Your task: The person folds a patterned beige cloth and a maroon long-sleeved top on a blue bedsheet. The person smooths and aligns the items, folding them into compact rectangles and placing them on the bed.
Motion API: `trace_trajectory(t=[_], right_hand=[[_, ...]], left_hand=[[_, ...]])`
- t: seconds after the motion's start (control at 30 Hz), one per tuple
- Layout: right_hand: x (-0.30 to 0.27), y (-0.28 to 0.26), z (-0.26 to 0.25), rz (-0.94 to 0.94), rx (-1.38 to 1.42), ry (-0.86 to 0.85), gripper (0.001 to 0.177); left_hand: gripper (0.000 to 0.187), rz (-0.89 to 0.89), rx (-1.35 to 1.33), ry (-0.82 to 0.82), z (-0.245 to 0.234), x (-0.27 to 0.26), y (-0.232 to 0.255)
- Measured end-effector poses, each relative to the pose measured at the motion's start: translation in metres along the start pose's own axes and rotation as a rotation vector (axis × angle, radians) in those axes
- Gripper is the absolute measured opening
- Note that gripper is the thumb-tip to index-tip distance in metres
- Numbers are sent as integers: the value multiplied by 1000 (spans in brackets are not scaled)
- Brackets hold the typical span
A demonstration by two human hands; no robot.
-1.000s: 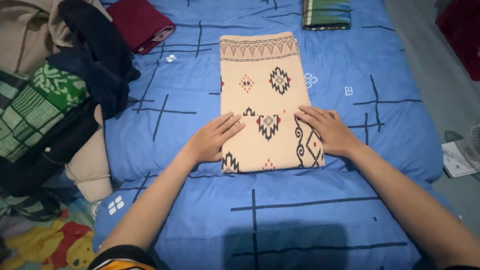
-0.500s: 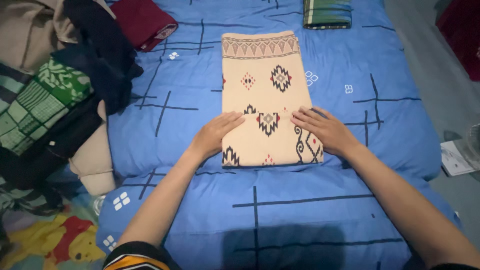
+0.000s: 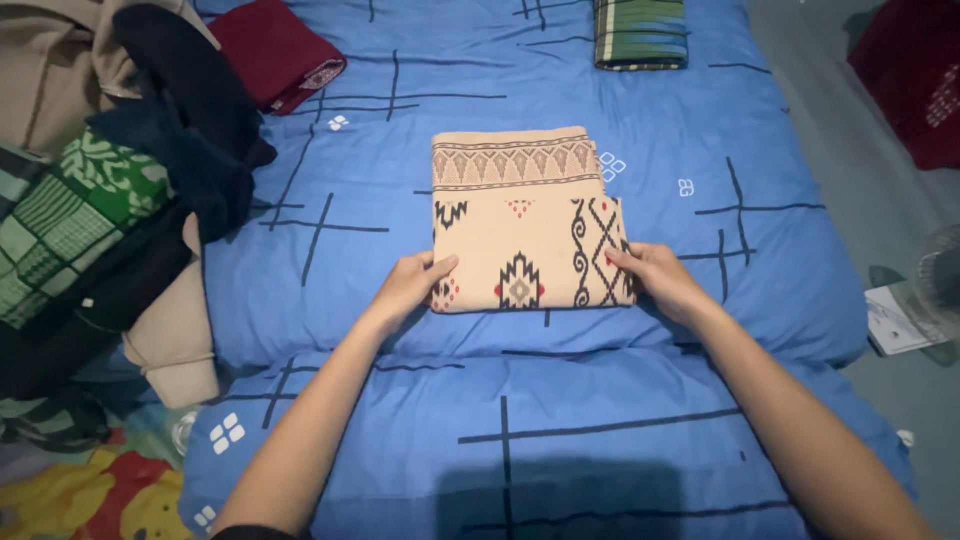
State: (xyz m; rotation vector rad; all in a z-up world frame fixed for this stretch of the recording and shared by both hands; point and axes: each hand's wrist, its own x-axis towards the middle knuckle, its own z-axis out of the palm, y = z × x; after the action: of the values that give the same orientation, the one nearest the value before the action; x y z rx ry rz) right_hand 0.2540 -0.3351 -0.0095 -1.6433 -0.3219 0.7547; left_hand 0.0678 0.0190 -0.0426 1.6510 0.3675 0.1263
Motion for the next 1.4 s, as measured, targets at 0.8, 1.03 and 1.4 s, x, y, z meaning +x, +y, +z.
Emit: trace_trajectory(t=[0.8, 1.03, 1.4], right_hand=[[-58, -33, 32, -589, -140, 68, 95], [-134, -8, -22, -425, -393, -311, 67], [-84, -33, 34, -291, -1114, -342, 48]], left_hand=[[63, 232, -109, 7, 15, -64, 76], [27, 473, 149, -515, -26, -139, 61], [71, 81, 1118, -295, 39, -93, 73]])
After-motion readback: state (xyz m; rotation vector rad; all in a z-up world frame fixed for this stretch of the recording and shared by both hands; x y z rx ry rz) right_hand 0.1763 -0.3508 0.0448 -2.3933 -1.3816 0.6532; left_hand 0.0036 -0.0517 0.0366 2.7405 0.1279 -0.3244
